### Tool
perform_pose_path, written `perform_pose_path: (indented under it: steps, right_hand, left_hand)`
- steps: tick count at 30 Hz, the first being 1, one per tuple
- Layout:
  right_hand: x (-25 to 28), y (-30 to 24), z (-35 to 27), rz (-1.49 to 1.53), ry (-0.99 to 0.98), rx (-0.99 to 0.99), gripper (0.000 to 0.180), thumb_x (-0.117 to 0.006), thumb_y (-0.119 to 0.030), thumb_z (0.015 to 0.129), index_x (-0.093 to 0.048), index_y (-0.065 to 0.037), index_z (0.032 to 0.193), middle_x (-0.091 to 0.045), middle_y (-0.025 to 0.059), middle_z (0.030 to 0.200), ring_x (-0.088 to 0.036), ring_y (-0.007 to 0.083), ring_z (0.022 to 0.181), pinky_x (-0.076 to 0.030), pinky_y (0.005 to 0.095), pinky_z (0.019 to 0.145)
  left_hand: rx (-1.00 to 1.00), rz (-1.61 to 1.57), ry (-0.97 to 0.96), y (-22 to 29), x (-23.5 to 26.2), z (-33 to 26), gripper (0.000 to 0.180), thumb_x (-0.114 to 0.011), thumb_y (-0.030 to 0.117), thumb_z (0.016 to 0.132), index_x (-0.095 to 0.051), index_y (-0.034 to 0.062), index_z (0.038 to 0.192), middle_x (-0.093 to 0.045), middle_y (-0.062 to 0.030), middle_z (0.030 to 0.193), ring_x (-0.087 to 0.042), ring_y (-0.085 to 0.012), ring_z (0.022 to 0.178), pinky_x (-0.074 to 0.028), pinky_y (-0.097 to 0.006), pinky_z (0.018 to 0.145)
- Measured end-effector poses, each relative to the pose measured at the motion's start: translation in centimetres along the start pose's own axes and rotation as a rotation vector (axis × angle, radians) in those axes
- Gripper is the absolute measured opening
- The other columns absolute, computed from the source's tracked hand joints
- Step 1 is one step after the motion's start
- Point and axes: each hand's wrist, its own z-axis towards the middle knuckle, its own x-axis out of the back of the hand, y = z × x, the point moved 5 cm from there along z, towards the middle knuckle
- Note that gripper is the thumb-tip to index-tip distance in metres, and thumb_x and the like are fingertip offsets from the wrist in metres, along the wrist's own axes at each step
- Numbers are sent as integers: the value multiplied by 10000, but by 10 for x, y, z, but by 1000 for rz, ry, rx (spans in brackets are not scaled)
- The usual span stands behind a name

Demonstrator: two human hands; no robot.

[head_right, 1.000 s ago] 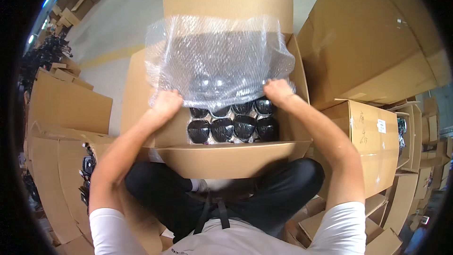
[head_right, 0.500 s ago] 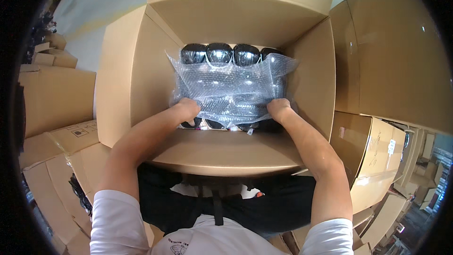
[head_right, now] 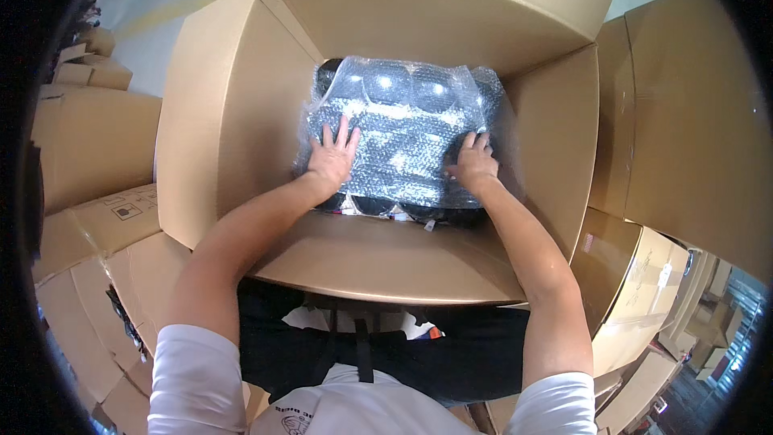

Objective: The person packs electronic components into cardboard boxes by wrapping them in bubble wrap, then sealing the boxes with a tape dispenser and applying labels.

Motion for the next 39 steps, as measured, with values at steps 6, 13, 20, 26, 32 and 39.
perform_pose_path:
  steps: [6,13,20,26,32,39]
  right_hand:
    - [-18,0,-15,-244,-326,95,806,-796,-516,774,-553,-29,1368,-626,177,1321,-607,324,1230,-514,423,992]
    - [-39,-44,-51,-191,-278,571,546,-801,-388,755,-657,-167,1232,-615,123,1323,-597,321,1206,-481,430,1023]
    - [51,-24,-69,-192,-215,478,426,-748,-353,839,-712,45,988,-708,244,1020,-682,371,1022,-524,450,889]
    - [133,-119,-192,495,-270,689,330,-731,-211,901,-652,72,1051,-703,125,912,-638,169,875,-516,324,811]
    - [125,-101,-234,446,-221,585,321,-738,-183,905,-656,53,1107,-691,85,911,-619,143,866,-507,301,795]
    - [109,-102,-214,242,-148,465,347,-748,-180,871,-669,53,1116,-728,141,908,-677,203,837,-539,335,763]
  left_hand:
    - [36,57,-397,2,-49,1,552,-544,156,957,-416,-6,1469,-98,-357,1587,-606,-444,1176,-533,-604,843]
    - [-180,-191,-84,-27,-71,-14,319,-652,232,869,-734,108,1152,-711,-128,1150,-678,-263,1080,-553,-450,854]
    - [-520,-321,432,-39,240,-160,260,-689,267,862,-725,11,840,-728,-144,846,-712,-323,848,-557,-433,742]
    - [-13,-824,1100,-241,196,-468,180,-718,211,884,-689,35,857,-649,-140,726,-648,-282,657,-515,-380,641]
    - [1202,-341,785,-409,-109,-643,251,-717,183,820,-697,55,1034,-544,-195,1288,-569,-393,1144,-490,-457,946]
    - [1539,-418,478,-443,-180,-581,626,-816,417,756,-622,124,1274,-213,-265,1579,-238,-526,1420,-279,-691,1080]
